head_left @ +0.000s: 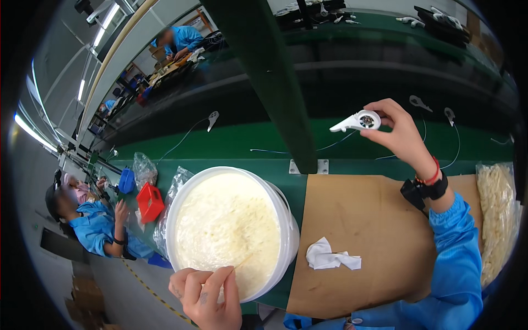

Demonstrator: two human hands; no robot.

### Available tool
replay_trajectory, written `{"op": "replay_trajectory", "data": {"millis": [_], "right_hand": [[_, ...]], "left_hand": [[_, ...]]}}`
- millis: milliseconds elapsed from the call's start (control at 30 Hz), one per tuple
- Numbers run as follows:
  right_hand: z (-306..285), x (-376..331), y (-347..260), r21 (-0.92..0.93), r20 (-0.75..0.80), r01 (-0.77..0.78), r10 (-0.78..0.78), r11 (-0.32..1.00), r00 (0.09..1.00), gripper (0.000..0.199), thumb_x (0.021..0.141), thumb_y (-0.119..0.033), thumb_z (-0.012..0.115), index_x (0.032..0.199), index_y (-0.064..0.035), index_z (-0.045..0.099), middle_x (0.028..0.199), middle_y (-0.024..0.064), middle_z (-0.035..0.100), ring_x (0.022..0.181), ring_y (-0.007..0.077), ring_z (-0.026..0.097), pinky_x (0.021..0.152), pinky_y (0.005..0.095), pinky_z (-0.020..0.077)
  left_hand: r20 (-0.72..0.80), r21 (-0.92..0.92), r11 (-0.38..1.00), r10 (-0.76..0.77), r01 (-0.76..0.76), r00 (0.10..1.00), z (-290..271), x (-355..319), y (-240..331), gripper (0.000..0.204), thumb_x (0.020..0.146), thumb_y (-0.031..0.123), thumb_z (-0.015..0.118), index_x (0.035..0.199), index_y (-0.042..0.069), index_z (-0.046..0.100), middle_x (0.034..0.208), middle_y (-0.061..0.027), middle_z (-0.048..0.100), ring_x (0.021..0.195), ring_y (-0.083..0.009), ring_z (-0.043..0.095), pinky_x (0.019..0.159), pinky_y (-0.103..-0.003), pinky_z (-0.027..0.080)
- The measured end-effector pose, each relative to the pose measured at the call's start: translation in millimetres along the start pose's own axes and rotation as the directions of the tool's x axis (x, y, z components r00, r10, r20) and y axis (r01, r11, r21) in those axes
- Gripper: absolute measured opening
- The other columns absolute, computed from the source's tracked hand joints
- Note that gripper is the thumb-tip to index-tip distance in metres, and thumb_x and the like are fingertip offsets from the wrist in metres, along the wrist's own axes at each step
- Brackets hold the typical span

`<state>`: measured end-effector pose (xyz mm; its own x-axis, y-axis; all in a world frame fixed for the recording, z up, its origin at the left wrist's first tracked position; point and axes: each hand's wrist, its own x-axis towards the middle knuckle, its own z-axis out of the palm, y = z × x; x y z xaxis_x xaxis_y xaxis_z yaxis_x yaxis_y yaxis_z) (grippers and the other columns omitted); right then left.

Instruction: Applying glue to small electronic components using a toothpick and assembling them into a plastic housing.

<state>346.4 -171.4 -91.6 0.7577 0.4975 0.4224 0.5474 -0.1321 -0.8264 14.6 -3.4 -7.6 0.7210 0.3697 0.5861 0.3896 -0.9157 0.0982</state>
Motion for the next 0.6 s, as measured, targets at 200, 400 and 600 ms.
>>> {"op": "replay_trajectory", "data": {"millis": [200,400,600], "right_hand": [[-3.1,-40.7,-45.8,0.145,0.005,0.167,-0.170,0.975,0.985,0.054,0.064,-0.007,0.084,0.110,-0.0018,0.055,0.107,0.0068,0.057,0.099,0.0165,0.060,0.085,0.0287,0.0494],[2.5,-75.8,-84.1,0.018,0.077,0.443,-0.443,0.896,0.893,0.059,0.059,-0.026,0.091,0.104,-0.0031,0.060,0.096,0.0103,0.062,0.085,0.0217,0.062,0.071,0.0303,0.0511],[19.2,-104.1,-102.8,0.161,0.075,0.501,-0.517,0.850,0.853,0.065,0.055,-0.030,0.093,0.103,-0.0016,0.060,0.092,0.0090,0.062,0.078,0.0215,0.062,0.064,0.0284,0.0489]], "left_hand": [[0.020,-0.053,0.998,-0.023,0.024,1.000,-5.6,-2.2,2.9,0.017,0.066,-0.003,0.075,0.081,0.005,0.069,0.075,-0.0061,0.058,0.077,-0.0236,0.054,0.074,-0.035,0.040],[-0.062,-0.264,0.962,-0.092,0.072,0.994,-8.9,-6.6,14.8,0.016,0.067,-0.007,0.072,0.080,0.001,0.069,0.073,-0.0074,0.056,0.074,-0.0235,0.051,0.070,-0.035,0.040],[-0.228,-0.599,0.786,0.015,-0.153,0.974,10.0,-10.0,37.6,0.013,0.067,-0.002,0.072,0.079,0.000,0.068,0.070,-0.0076,0.055,0.068,-0.0224,0.047,0.066,-0.033,0.038]]}}
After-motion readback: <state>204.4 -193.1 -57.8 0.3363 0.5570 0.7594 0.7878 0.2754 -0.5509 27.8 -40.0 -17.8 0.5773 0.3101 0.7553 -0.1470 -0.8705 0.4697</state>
